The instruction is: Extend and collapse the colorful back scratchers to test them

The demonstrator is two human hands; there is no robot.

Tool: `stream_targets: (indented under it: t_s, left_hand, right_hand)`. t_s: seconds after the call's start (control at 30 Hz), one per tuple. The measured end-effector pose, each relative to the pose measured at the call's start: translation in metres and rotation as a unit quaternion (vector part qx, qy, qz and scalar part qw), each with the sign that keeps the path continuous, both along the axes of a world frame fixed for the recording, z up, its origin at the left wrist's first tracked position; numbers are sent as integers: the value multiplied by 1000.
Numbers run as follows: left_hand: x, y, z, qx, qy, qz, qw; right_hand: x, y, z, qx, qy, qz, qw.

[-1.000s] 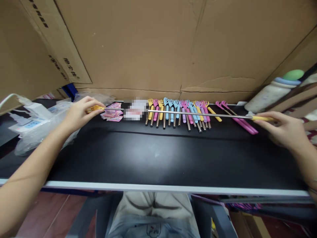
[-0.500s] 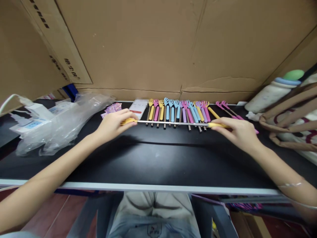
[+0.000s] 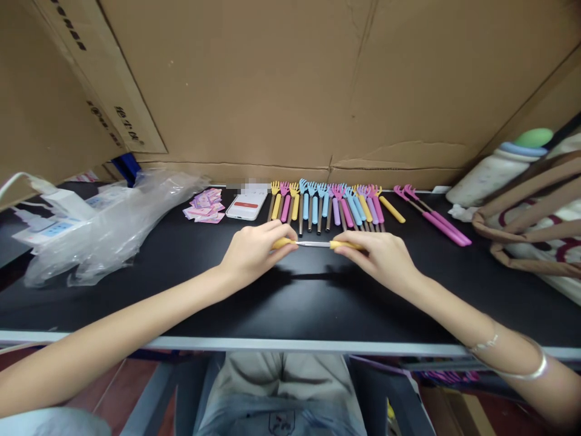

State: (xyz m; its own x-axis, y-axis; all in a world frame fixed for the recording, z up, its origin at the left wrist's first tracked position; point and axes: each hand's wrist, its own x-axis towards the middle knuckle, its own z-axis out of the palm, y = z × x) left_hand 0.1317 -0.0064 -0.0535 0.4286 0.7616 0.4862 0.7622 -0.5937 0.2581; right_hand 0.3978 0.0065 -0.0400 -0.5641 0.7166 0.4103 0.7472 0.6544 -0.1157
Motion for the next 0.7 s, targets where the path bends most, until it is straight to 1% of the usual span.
stream_targets:
  t_s: [0.13,0.3,0.47,0.57,0.7]
  left_hand:
    - [6,2,-2,7,-1,5,1000]
    - [3,5,1,18,27,-3,999]
    - [-4,6,8,75,109,-5,991]
    - [-7,6,9,110,125,0,986]
    - [-4,6,9,160,140,-15,977]
  right_hand:
    - [-5,0,-1,9,-2,-9,1000]
    - [-1,5,-1,-33,17,-13,999]
    - [6,8,1,-36,32,-11,999]
    - [8,9,2,-24,26,-3,999]
    - [3,6,4,-7,16,6,1000]
